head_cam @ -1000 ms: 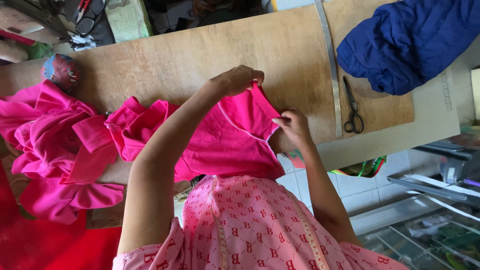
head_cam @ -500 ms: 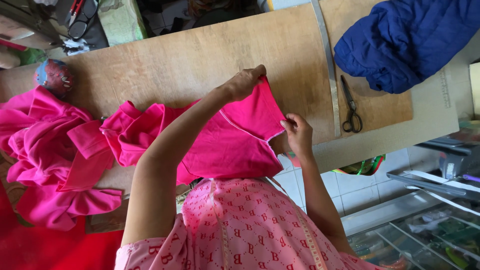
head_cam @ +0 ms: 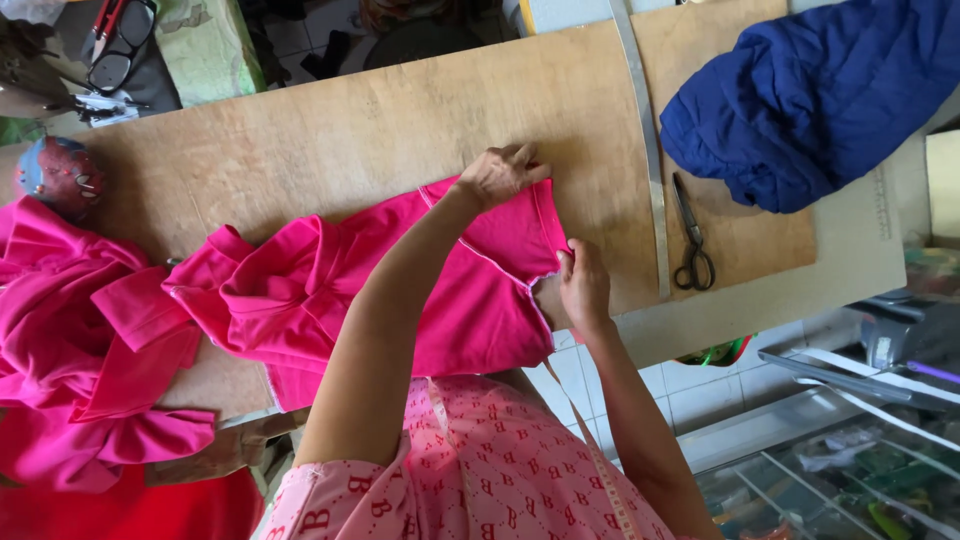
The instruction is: Cutting and marking a pink garment on a workbench using scissors and chalk
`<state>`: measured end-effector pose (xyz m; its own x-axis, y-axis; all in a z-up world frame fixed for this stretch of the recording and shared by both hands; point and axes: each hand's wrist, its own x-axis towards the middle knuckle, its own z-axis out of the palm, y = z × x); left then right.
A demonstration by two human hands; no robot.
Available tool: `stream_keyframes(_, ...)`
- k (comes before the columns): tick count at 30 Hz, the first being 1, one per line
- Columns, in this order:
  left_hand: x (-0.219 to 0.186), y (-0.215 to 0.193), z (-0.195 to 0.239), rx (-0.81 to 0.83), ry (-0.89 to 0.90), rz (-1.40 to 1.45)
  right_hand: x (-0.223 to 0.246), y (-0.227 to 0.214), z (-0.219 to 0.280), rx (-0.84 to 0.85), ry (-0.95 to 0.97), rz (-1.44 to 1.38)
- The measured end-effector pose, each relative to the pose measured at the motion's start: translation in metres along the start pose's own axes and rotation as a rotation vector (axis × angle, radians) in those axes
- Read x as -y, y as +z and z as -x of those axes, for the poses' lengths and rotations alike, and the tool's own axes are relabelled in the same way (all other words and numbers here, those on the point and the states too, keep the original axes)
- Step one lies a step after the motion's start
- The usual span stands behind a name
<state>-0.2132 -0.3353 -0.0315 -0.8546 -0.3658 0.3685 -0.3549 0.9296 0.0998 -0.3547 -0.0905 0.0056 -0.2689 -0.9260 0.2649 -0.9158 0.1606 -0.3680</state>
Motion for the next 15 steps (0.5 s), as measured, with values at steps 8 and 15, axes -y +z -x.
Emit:
stream_keyframes(8, 0.001, 0.015, 0.000, -0.121, -0.186, 0.040, 0.050, -0.005, -0.078, 0.025, -0.273, -0.170)
stream_keyframes(15, 0.029, -0.011, 0.066, 0.224, -0.657, 0.394, 0.079, 0.010, -0.106, 0.243, -0.500, 0.071)
